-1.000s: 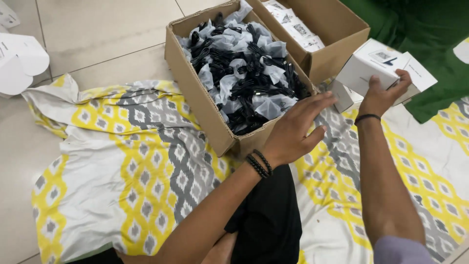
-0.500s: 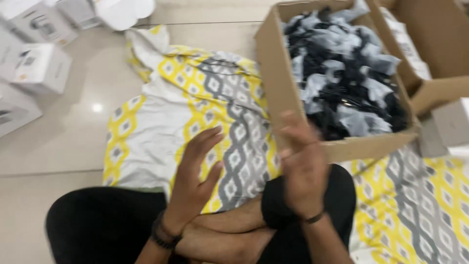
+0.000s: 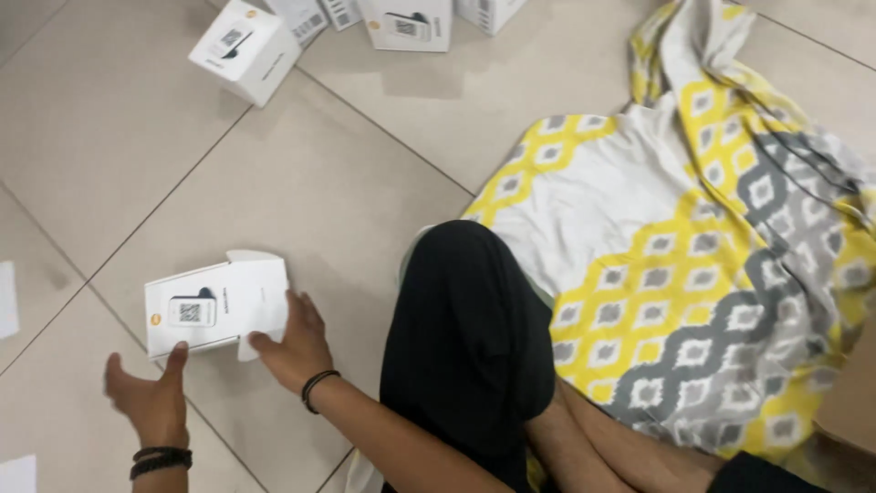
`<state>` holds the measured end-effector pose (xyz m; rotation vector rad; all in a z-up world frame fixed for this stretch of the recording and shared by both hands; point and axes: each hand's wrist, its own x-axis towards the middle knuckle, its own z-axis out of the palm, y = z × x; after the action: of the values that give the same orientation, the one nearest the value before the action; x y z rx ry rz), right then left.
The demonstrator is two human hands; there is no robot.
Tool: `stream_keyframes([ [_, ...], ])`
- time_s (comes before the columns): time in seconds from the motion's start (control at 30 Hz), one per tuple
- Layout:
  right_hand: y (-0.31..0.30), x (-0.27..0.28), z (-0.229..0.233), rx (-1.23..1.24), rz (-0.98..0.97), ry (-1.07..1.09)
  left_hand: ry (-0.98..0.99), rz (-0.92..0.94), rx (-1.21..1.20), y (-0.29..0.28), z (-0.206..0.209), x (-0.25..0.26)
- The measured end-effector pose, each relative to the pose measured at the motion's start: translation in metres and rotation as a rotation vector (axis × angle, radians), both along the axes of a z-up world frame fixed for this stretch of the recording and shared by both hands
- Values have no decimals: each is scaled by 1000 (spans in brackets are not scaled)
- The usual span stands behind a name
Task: The person places items into boxes and secures them by hand.
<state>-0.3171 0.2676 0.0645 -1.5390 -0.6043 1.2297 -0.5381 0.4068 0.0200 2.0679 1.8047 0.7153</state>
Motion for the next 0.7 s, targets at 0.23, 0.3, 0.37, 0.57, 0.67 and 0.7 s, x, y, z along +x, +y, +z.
stream_keyframes([
  [0.23, 25, 3, -52, -47, 109, 77, -585, 215, -511, 22, 8, 42],
  [0.3, 30, 3, -55, -26, 211, 115, -631, 213, -507, 32, 0, 53],
  [0.37, 28, 6, -45, -5, 294, 150, -672, 193, -511, 45, -3, 76],
  [0.57, -50, 41, 52, 589, 111, -337, -909, -114, -436, 39, 59, 197],
  [0.67, -122, 78, 114, 678, 104, -386, -1227, -718, -383, 7, 96, 273],
  [0.7, -146, 87, 122, 714, -21, -685, -1266, -857, -449, -28, 126, 303],
])
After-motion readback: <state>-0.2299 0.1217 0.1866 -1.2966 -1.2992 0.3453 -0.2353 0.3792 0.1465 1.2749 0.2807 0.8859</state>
